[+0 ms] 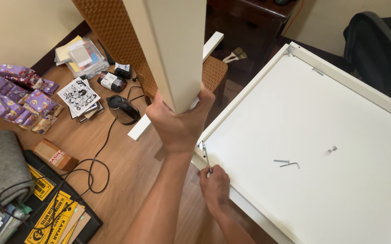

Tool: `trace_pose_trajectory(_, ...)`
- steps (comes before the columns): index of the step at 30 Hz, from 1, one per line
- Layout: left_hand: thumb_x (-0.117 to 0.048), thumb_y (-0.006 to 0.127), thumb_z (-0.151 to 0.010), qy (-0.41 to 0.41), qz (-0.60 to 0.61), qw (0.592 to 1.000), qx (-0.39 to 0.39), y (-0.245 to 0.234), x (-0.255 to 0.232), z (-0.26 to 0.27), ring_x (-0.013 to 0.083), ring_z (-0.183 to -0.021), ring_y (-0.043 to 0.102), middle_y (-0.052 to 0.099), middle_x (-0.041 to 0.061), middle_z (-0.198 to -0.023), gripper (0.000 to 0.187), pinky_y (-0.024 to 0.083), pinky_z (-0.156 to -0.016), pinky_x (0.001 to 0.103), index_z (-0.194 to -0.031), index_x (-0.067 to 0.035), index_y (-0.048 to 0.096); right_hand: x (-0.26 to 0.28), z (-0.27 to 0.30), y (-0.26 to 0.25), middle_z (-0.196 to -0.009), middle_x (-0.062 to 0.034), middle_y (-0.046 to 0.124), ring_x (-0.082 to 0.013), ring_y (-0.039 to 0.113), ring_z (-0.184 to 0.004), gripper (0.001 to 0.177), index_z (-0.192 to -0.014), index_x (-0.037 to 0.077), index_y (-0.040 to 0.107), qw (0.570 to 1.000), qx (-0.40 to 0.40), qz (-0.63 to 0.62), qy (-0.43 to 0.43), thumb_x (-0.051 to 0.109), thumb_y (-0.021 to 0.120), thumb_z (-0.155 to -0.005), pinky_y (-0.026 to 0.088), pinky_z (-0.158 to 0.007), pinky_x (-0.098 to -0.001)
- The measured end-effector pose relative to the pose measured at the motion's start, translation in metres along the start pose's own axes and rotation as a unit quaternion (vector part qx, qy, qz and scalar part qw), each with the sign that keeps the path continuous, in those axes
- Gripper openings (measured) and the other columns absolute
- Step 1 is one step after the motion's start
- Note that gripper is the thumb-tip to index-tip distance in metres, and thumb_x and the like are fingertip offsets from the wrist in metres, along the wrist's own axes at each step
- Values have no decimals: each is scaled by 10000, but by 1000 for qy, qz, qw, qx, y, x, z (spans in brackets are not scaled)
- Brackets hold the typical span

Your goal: The person assembles a small white table, holding a leg against the tabletop panel and driving screws into the corner brackets by hand, then using an L-shaped hex key to tighten the screws. A wrench rests on the panel and the person works on one leg at a time.

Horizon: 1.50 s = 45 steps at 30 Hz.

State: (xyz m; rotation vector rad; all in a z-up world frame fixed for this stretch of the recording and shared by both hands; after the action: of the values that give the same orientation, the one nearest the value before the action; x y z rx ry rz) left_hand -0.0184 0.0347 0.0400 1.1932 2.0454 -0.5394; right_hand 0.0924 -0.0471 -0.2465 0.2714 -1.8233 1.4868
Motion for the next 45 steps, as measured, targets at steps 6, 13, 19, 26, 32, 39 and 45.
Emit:
trace_pose_trajectory(6, -95, 819, -842, -8, -4, 1000, -1, -1, -2, 2, 86, -672, 709, 727, 35, -758, 178, 586, -627, 243, -887, 7, 680, 8, -2, -6, -789, -263, 701, -453, 691, -740, 338, -764, -23, 657, 996, 40, 60, 55, 262, 588, -932, 557, -714, -542)
trace_pose_trajectory(13, -92, 819, -838, 14, -14, 1000, 1, -1, -6, 0, 95, -677, 713, 724, 43, -765, 181, 588, -629, 248, -883, 7, 675, 9, 0, -15, -861, -234, 710, -425, 698, -758, 317, -991, -23, 678, 993, 112, 42, -2, 256, 527, -1000, 565, -705, -518)
trace_pose_trajectory(19, -94, 815, -856, 16, -8, 1000, -3, -1, -4, 2, 95, -687, 713, 726, 44, -775, 180, 594, -644, 254, -901, 10, 675, 9, 3, 5, -908, -218, 714, -408, 695, -777, 337, -1207, 6, 687, 994, 66, 6, -86, 171, 558, -943, 568, -705, -504)
trace_pose_trajectory(26, -106, 815, -859, 17, -15, 1000, 0, -1, -3, 1, 92, -673, 713, 725, 37, -757, 177, 597, -634, 250, -894, 10, 686, -31, -13, -22, -862, -176, 746, -285, 749, -662, 283, -1127, -5, 700, 990, 36, -110, 78, 200, 571, -982, 602, -629, -423)
trace_pose_trajectory(32, -106, 815, -851, 4, -6, 1000, -2, -2, -5, 3, 91, -715, 725, 736, 40, -789, 180, 601, -665, 251, -912, 5, 688, -51, -65, -64, -639, -142, 739, -177, 746, -569, 378, -851, -53, 747, 963, 9, -180, 198, 295, 667, -974, 572, -581, -318)
trace_pose_trajectory(39, -73, 802, -834, -14, 3, 1000, 4, -1, -4, 1, 83, -673, 688, 720, 33, -755, 149, 574, -637, 246, -887, 2, 685, -17, -154, -55, -790, -148, 739, -263, 767, -620, 302, -926, -21, 699, 969, 57, -194, 139, 279, 665, -943, 600, -585, -387)
trace_pose_trajectory(45, -64, 798, -813, -30, 5, 1000, -1, 0, -1, 2, 76, -648, 661, 692, 18, -725, 157, 559, -618, 235, -860, -7, 659, 18, -168, -19, -930, -302, 709, -503, 685, -908, 280, -1026, 18, 688, 994, 100, 30, -39, 277, 593, -983, 557, -829, -536)
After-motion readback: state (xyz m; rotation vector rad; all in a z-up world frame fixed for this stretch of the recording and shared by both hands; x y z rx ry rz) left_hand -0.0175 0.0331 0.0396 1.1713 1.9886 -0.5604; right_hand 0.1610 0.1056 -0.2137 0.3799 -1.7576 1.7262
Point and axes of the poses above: each hand's wrist, its own z-axis away from the middle knuckle, its own y-axis out of the palm, x = y × z, the point moved 6 cm from there along -z, towards the middle knuckle
